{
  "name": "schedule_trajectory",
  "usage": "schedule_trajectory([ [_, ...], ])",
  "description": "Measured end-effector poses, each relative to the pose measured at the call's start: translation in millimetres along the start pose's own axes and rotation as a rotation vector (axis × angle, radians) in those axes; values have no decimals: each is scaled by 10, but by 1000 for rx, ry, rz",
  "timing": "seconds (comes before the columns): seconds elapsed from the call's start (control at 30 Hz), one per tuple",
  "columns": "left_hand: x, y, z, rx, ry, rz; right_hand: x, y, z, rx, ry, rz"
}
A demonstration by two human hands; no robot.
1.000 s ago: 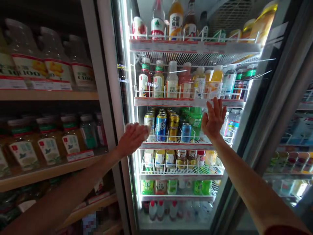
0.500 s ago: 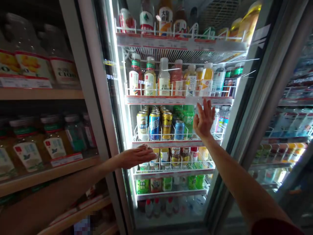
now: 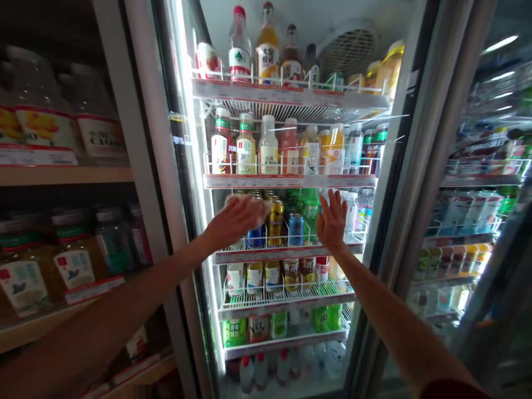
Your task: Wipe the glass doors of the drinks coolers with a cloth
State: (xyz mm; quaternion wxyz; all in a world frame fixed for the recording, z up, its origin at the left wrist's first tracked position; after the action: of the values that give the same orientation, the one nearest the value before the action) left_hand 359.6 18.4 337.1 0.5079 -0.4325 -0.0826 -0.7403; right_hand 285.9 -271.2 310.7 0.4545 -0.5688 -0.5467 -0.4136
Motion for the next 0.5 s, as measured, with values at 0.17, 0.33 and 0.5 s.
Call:
schedule_trajectory([
  [0.17,334,51,-201,-18,-23,-124,-117,-111,116,69,0,0],
  [0.33,611,136,-382,-33,54,-41,30,-212,554,295,-179,9],
  [0.5,797,-2,86,-119,-49,-134,546,-54,1033,320,-287,47],
])
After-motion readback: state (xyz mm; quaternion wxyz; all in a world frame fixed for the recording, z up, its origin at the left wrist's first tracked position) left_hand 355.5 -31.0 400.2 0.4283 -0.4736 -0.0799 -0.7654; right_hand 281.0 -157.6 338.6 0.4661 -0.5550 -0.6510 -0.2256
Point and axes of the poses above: each hand's wrist, its own x-axis towards the middle knuckle, its own y-axis out of the palm, z = x × y, the point moved 1 cm from there along x, towards the middle knuckle, and after that the axes turned 9 degrees about -y, right-handed, at the moved point
